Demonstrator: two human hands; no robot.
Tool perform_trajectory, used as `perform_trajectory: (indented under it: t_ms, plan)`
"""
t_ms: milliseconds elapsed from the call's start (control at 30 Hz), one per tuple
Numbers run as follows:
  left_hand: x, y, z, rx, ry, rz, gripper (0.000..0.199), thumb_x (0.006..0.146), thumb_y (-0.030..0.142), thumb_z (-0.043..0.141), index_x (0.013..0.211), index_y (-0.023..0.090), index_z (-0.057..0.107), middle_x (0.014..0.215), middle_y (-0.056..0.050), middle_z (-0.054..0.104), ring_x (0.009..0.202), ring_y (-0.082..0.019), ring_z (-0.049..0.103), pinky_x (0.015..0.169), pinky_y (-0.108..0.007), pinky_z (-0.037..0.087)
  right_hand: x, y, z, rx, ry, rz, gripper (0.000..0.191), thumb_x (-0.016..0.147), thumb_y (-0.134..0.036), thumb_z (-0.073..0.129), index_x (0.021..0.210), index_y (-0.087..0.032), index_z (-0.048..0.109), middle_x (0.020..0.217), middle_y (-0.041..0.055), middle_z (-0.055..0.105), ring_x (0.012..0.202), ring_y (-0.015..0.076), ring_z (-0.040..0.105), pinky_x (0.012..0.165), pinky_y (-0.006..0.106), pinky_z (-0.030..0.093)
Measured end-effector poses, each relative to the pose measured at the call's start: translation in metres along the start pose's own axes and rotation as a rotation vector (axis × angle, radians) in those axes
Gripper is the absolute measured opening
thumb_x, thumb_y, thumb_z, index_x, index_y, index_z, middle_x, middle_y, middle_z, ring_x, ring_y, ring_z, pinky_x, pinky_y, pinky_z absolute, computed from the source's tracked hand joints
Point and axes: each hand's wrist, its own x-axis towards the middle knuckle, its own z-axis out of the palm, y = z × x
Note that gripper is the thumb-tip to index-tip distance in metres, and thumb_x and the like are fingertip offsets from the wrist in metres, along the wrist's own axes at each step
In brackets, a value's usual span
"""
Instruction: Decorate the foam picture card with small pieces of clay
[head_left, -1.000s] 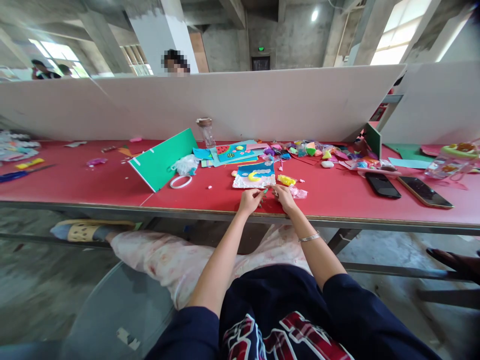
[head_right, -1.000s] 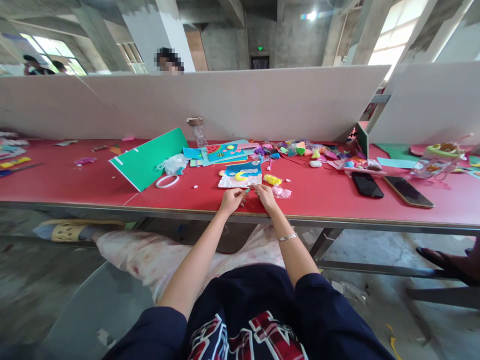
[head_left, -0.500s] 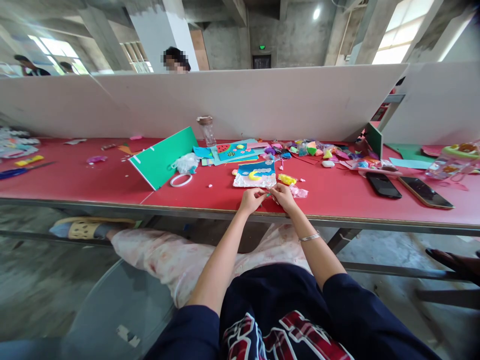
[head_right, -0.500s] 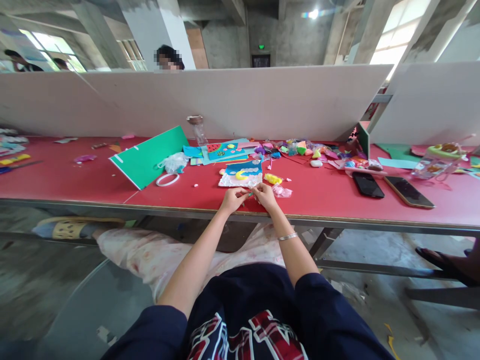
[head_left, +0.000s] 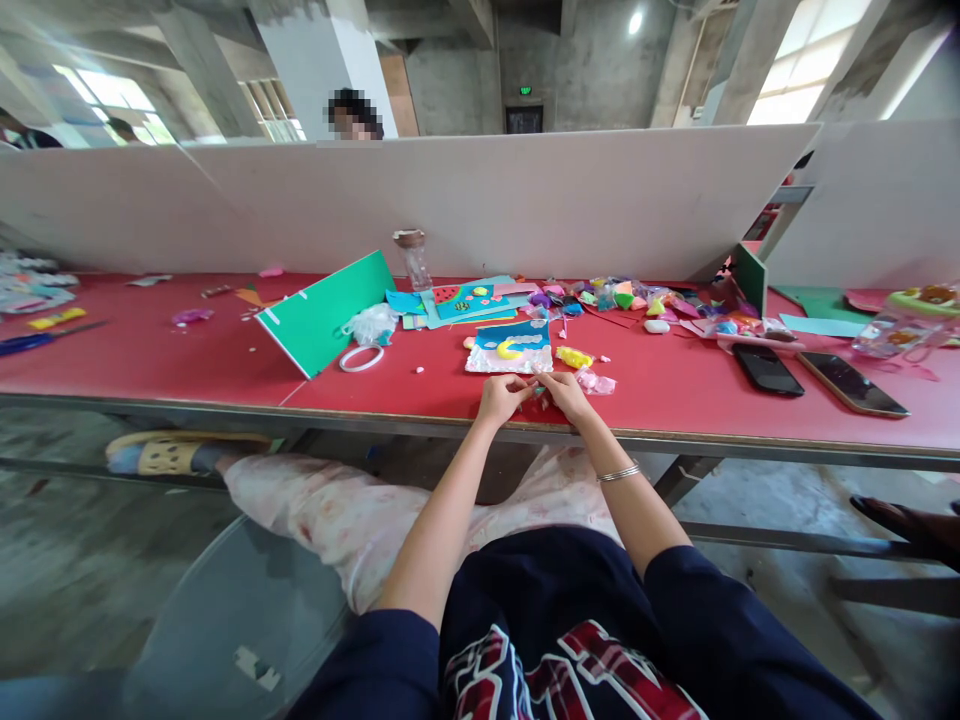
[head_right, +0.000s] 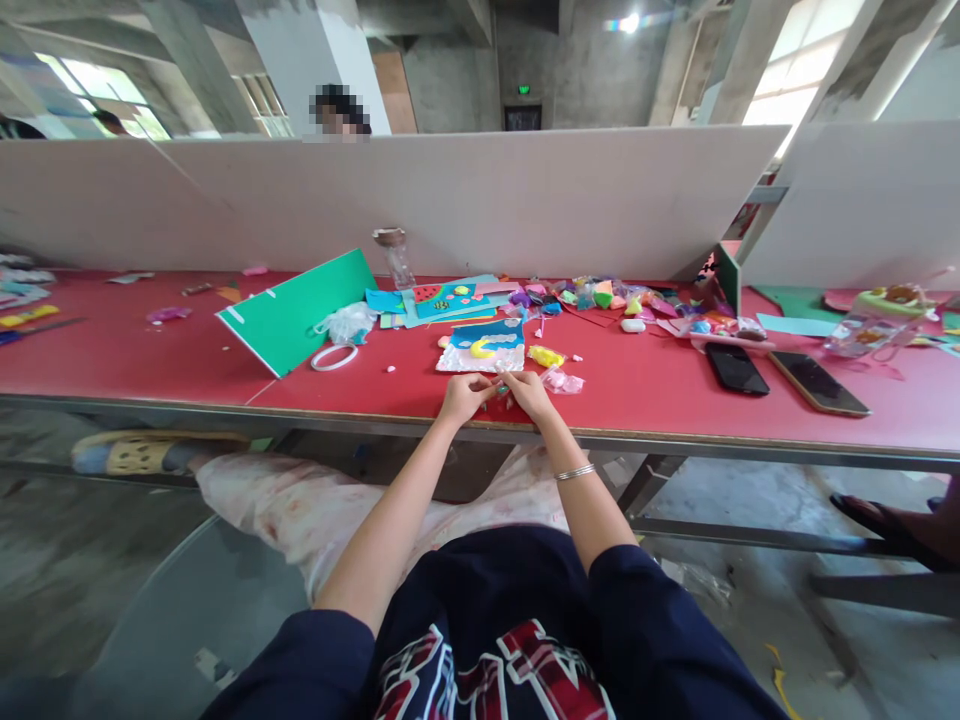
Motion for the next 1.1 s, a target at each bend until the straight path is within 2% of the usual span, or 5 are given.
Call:
perform_trajectory:
  t_ms: [300,500,733,933,1100]
  plan:
    - [-0.0011,0.0002,0.0036,0.224,0.002,0.125,0.026,0.072,0.042,0.061,0.076,0.015,0.062,0.065,-0.002,0.063,0.062,-0.014,0.058,0.056,-0.023,0.040,-0.0017,-0.0055,0.0007,0.156,-0.016,0.010,0.023,0.067,-0.020,0.049,0.086,-0.014,0.062,0.040,-0.0042,0.049,0.039,0.0116,0.047,0.044,0.023,0.034]
    - [-0.0016,0.0028,0.0029,0.277,-0.046,0.152,0.032,0.079,0.044,0.052,0.067,0.016,0.060,0.055,-0.001,0.057,0.052,-0.012,0.050,0.049,-0.022,0.032,0.0002,-0.0016,0.0019,0.098,-0.005,0.017,0.014,0.072,-0.029,0.050,0.072,-0.017,0.056,0.039,-0.0033,0.049,0.037,0.0117,0.046,0.041,0.023,0.032]
    - [-0.0009,0.0032,0.0001,0.170,-0.049,0.182,0.042,0.075,0.048,0.052,0.049,0.015,0.049,0.043,0.003,0.040,0.045,-0.008,0.036,0.045,-0.021,0.026,0.0046,0.0018,0.0038,-0.151,0.015,-0.028,0.029,0.073,-0.041,0.053,0.056,-0.018,0.045,0.045,-0.0039,0.046,0.043,0.0082,0.041,0.043,0.022,0.029]
    - [-0.0027,0.0042,-0.0006,0.065,-0.067,0.133,0.044,0.069,0.056,0.058,0.052,0.015,0.055,0.044,0.001,0.049,0.044,-0.009,0.040,0.044,-0.022,0.028,0.0006,-0.0043,-0.0005,-0.013,-0.068,0.051,0.026,0.071,-0.032,0.049,0.050,-0.018,0.041,0.041,-0.0056,0.034,0.039,0.0069,0.030,0.041,0.023,0.022]
    - [-0.0014,0.0031,-0.0018,0.012,-0.056,0.110,0.043,0.068,0.057,0.059,0.057,0.015,0.059,0.048,0.000,0.055,0.045,-0.010,0.046,0.045,-0.022,0.033,0.0004,-0.0018,-0.0025,0.068,-0.059,0.027,0.030,0.072,-0.036,0.051,0.049,-0.018,0.042,0.043,-0.0035,0.040,0.040,0.0071,0.032,0.043,0.024,0.023]
